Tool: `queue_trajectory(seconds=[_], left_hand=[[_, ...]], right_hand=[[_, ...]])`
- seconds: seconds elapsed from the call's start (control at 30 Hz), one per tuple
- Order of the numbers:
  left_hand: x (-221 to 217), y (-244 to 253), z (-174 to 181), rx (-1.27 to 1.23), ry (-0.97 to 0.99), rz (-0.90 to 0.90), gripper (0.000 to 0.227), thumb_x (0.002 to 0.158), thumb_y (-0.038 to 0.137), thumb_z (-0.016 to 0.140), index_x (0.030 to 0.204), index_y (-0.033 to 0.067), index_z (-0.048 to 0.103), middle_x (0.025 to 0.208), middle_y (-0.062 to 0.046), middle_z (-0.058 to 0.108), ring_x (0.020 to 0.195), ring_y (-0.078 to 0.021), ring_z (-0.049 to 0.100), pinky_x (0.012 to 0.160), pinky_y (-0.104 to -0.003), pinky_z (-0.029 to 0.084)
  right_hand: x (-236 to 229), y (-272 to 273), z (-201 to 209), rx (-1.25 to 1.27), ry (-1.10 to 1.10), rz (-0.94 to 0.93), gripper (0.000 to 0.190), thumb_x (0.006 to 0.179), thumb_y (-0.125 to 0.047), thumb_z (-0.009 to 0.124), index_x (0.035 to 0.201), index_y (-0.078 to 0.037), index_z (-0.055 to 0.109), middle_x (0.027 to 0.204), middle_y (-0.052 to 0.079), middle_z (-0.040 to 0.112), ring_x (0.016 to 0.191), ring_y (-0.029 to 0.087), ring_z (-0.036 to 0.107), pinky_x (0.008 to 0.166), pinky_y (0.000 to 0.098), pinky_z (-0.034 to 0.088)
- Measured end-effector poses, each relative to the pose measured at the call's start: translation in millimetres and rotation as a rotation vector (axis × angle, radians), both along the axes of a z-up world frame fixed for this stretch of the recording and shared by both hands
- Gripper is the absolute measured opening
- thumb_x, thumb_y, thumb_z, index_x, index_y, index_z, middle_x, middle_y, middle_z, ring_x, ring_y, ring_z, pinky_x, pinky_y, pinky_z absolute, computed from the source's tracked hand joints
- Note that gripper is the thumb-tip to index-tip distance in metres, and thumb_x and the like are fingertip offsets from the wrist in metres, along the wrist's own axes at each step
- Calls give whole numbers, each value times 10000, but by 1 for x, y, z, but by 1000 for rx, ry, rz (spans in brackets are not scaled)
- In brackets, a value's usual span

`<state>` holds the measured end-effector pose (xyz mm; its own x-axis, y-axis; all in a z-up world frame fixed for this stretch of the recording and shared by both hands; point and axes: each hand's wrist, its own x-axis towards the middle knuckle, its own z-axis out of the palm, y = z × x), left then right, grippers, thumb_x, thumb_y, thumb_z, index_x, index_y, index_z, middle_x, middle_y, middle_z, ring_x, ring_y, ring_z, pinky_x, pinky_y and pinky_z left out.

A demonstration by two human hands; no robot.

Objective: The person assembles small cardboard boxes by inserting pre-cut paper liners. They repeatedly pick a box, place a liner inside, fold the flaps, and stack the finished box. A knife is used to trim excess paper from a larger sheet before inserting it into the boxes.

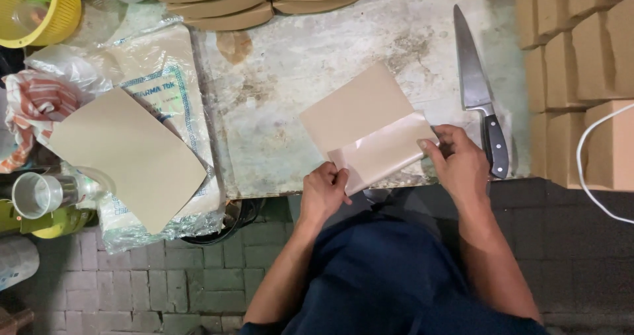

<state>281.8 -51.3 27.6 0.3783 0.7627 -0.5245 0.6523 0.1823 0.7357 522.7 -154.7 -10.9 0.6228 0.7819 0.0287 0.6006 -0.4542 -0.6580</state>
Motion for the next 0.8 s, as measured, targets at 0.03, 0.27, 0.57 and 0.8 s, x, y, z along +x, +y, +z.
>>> queue_trajectory(seconds=[0.03, 0.27, 0.57, 0.8], left_hand=[[-1, 1, -2, -1, 1, 0, 321, 905, 301, 564, 903, -8, 655, 526, -105, 684, 613, -261, 724, 642, -326, 559], [-3, 4, -8, -37, -4, -1, 296, 901, 296, 559, 864, 9, 624, 558, -121, 699, 539, -225, 674, 577, -297, 532], [-3, 3, -12, -54, -7, 26, 297, 884, 270, 582, 887, -24, 625, 599, -154, 706, 460, -205, 615, 473, -280, 498], [-5, 4, -7, -80, -34, 69, 232, 888, 232, 577, 917, 2, 580, 575, -125, 706, 393, -172, 566, 438, -238, 469]], right_hand=[[0, 1, -1, -1, 1, 0, 331, 920, -294, 806, 1152, -98, 674, 949, 102, 734, 830, 318, 703, 741, 465, 563], [4, 5, -10, 7, -27, 22, 323, 867, -334, 820, 1125, -184, 695, 943, 40, 727, 851, 284, 694, 762, 428, 560], [1, 10, -2, -8, 9, 33, 320, 902, -344, 800, 1136, -147, 706, 963, 103, 723, 878, 322, 694, 771, 446, 563], [3, 10, -12, 29, -27, 51, 270, 901, -344, 798, 1104, -180, 727, 946, 88, 724, 864, 317, 692, 760, 428, 564]])
